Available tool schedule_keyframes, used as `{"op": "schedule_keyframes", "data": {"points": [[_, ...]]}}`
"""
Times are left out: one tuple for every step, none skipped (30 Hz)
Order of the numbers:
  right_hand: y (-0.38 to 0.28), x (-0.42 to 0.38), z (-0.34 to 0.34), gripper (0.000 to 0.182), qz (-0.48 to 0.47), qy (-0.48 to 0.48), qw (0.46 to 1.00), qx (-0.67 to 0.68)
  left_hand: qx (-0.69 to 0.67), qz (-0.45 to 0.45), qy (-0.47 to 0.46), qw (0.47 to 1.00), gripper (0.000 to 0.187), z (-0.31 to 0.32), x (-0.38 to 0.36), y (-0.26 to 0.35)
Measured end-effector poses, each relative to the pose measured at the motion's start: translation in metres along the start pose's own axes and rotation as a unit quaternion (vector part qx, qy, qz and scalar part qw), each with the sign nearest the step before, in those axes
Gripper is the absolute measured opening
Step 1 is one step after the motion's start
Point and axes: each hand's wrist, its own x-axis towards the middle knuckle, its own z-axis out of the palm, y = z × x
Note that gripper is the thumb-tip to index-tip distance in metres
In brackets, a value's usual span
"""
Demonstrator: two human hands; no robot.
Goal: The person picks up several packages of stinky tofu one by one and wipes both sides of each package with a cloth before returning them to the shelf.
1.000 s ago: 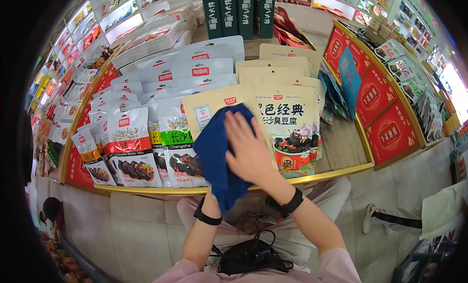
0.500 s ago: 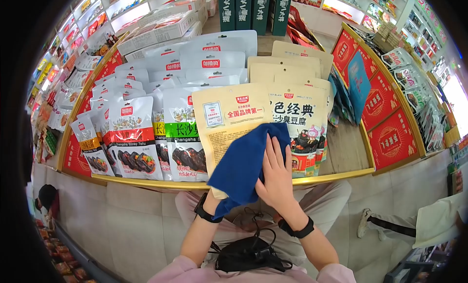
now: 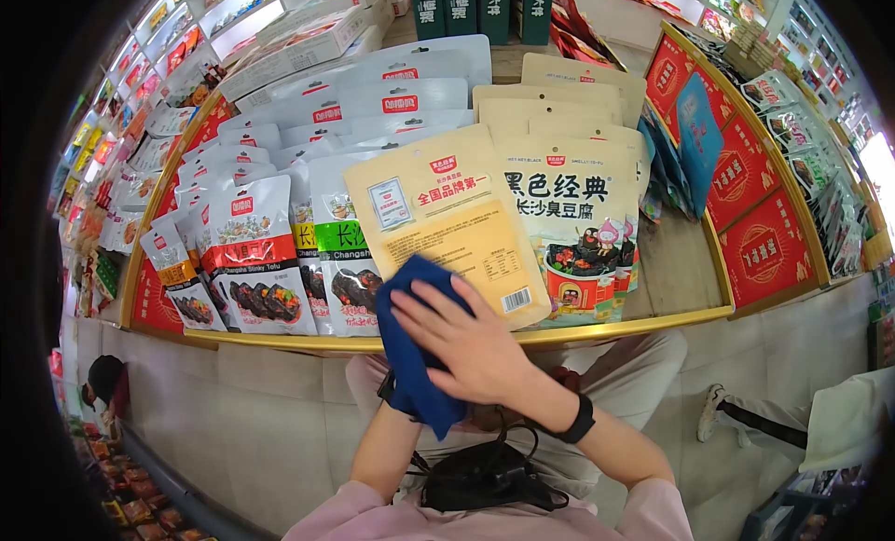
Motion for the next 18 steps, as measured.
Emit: {"op": "schedule_keyframes", "data": {"points": [[0.006, 0.010, -0.004, 0.077, 0.007, 0.017, 1.000, 0.000, 0.002, 0.003, 0.015, 1.000, 0.059, 0.004, 0.007, -0.001], [0.012, 0.017, -0.007, 0.077, 0.021, 0.027, 0.999, -0.005, 0.006, 0.004, 0.025, 1.000, 0.060, 0.009, 0.013, -0.001], [0.019, 0.024, -0.011, 0.077, 0.035, 0.036, 0.999, -0.011, 0.008, 0.007, 0.034, 0.999, 0.060, 0.013, 0.018, -0.002], [0.029, 0.029, -0.011, 0.076, 0.049, 0.051, 0.997, -0.019, 0.011, 0.008, 0.039, 0.999, 0.060, 0.016, 0.025, -0.002], [0.041, 0.033, -0.010, 0.076, 0.063, 0.065, 0.996, -0.027, 0.013, 0.010, 0.045, 0.999, 0.061, 0.019, 0.030, -0.003], [0.054, 0.036, -0.008, 0.073, 0.060, 0.077, 0.995, -0.033, 0.015, 0.010, 0.049, 0.999, 0.061, 0.020, 0.035, -0.002], [0.063, 0.036, -0.009, 0.072, 0.076, 0.082, 0.993, -0.031, 0.016, 0.010, 0.051, 0.999, 0.062, 0.022, 0.040, -0.003], [0.069, 0.034, -0.010, 0.073, 0.090, 0.095, 0.991, -0.041, 0.012, 0.010, 0.052, 0.999, 0.062, 0.024, 0.044, -0.003], [0.073, 0.032, -0.011, 0.073, 0.104, 0.107, 0.988, -0.050, 0.011, 0.010, 0.055, 0.998, 0.063, 0.024, 0.046, -0.006], [0.075, 0.028, -0.011, 0.073, 0.102, 0.106, 0.988, -0.050, 0.005, 0.009, 0.058, 0.998, 0.063, 0.025, 0.047, -0.006], [0.075, 0.022, -0.011, 0.073, 0.141, 0.116, 0.978, -0.096, 0.000, 0.007, 0.060, 0.998, 0.064, 0.026, 0.049, -0.007], [0.076, 0.016, -0.010, 0.073, 0.179, 0.126, 0.965, -0.143, -0.007, 0.006, 0.061, 0.998, 0.064, 0.026, 0.049, -0.007], [0.076, 0.009, -0.007, 0.073, 0.195, 0.126, 0.962, -0.141, -0.019, 0.002, 0.060, 0.998, 0.065, 0.025, 0.050, -0.006], [0.073, 0.001, -0.005, 0.074, 0.208, 0.125, 0.961, -0.134, -0.033, -0.001, 0.059, 0.998, 0.065, 0.025, 0.049, -0.005], [0.069, -0.009, -0.003, 0.074, 0.221, 0.123, 0.959, -0.126, -0.035, 0.002, 0.064, 0.997, 0.065, 0.026, 0.047, -0.002], [0.065, -0.017, -0.002, 0.076, 0.221, 0.109, 0.960, -0.133, -0.205, -0.032, 0.019, 0.978, 0.063, 0.028, 0.043, 0.003], [0.061, -0.027, 0.001, 0.079, 0.221, 0.105, 0.961, -0.129, -0.369, -0.064, -0.029, 0.927, 0.061, 0.029, 0.041, 0.006], [0.057, -0.037, 0.005, 0.081, 0.226, 0.097, 0.961, -0.126, -0.334, -0.092, -0.012, 0.938, 0.066, 0.030, 0.040, 0.006]]}}
